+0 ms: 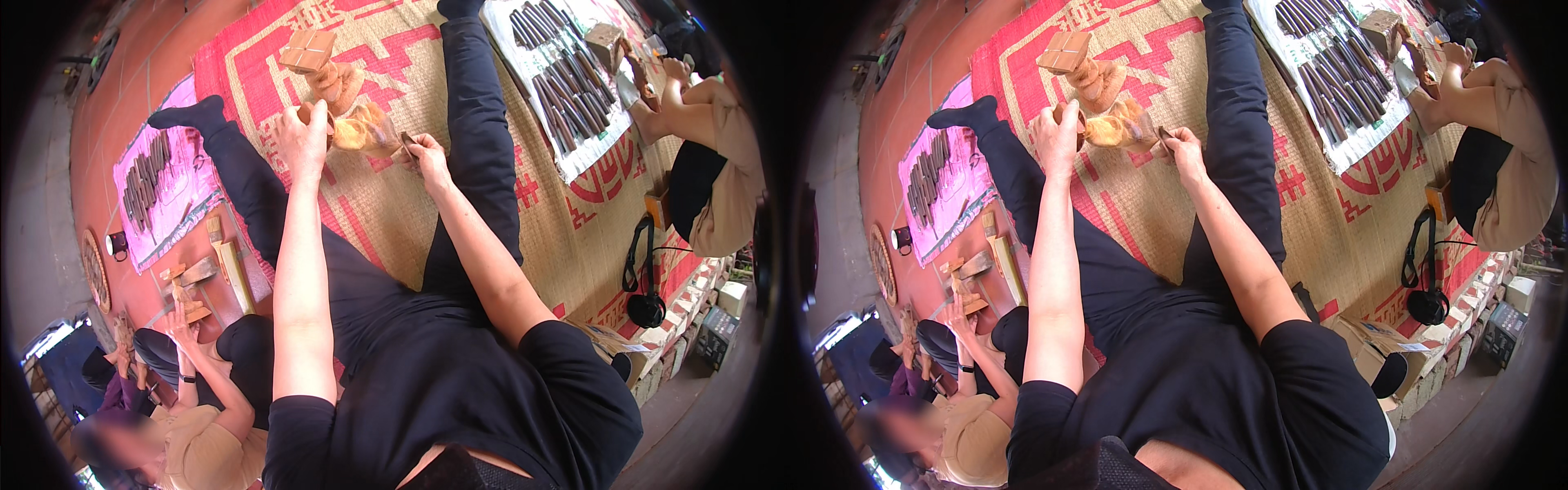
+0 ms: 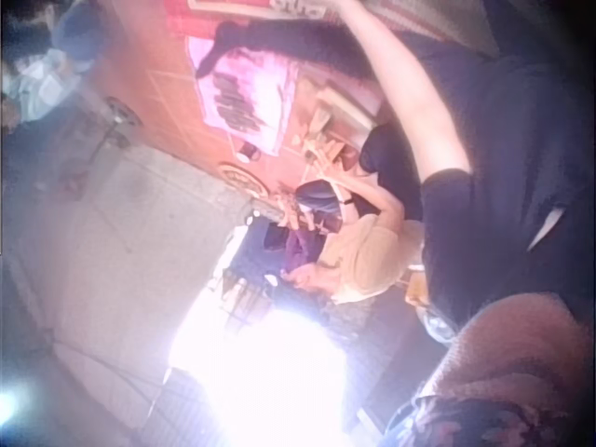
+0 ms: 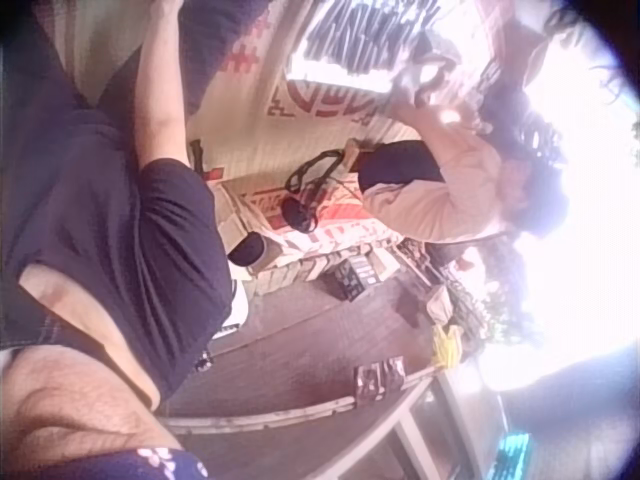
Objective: The person sits on a mat and carves a small wooden object using a knife. They rotate the object frequently to shape different sides. Other people are visible in the background also working on similar wooden items.
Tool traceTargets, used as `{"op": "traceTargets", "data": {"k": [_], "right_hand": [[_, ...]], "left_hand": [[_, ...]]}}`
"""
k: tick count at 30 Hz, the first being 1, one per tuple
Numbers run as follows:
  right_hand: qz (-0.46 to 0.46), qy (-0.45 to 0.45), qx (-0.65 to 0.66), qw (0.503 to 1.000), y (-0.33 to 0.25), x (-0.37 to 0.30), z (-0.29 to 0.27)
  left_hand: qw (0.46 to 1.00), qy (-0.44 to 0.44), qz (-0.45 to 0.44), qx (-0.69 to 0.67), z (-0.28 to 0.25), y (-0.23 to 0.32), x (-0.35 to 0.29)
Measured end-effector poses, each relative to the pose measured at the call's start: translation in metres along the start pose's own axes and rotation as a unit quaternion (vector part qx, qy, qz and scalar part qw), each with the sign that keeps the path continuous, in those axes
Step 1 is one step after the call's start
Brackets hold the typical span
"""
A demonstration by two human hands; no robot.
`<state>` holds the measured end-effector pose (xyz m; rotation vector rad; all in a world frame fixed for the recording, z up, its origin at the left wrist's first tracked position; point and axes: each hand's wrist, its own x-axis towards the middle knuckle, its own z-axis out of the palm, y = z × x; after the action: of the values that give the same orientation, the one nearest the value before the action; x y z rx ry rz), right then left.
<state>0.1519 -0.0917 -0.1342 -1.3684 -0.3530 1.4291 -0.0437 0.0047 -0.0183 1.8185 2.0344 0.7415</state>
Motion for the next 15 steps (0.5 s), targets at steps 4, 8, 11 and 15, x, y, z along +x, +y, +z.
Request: {"op": "traceTargets", "data": {"k": [4,8,11,15], "right_hand": [[0.002,0.003,0.022,1.000,-0.002,-0.003,0.004],[0.001,0.001,0.035,0.999,-0.002,-0.002,0.002],[0.006,0.010,0.048,0.999,-0.004,-0.004,0.004],[0.002,0.008,0.053,0.999,-0.006,-0.007,0.006]], "left_hand": [[0.996,0.029,0.080,-0.022,0.014,-0.001,0.001],[0.995,-0.002,0.092,-0.034,0.003,0.029,-0.010],[0.996,-0.027,0.084,-0.007,0.004,0.031,-0.006],[0.986,-0.119,0.106,0.041,-0.002,0.035,-0.001]]}}
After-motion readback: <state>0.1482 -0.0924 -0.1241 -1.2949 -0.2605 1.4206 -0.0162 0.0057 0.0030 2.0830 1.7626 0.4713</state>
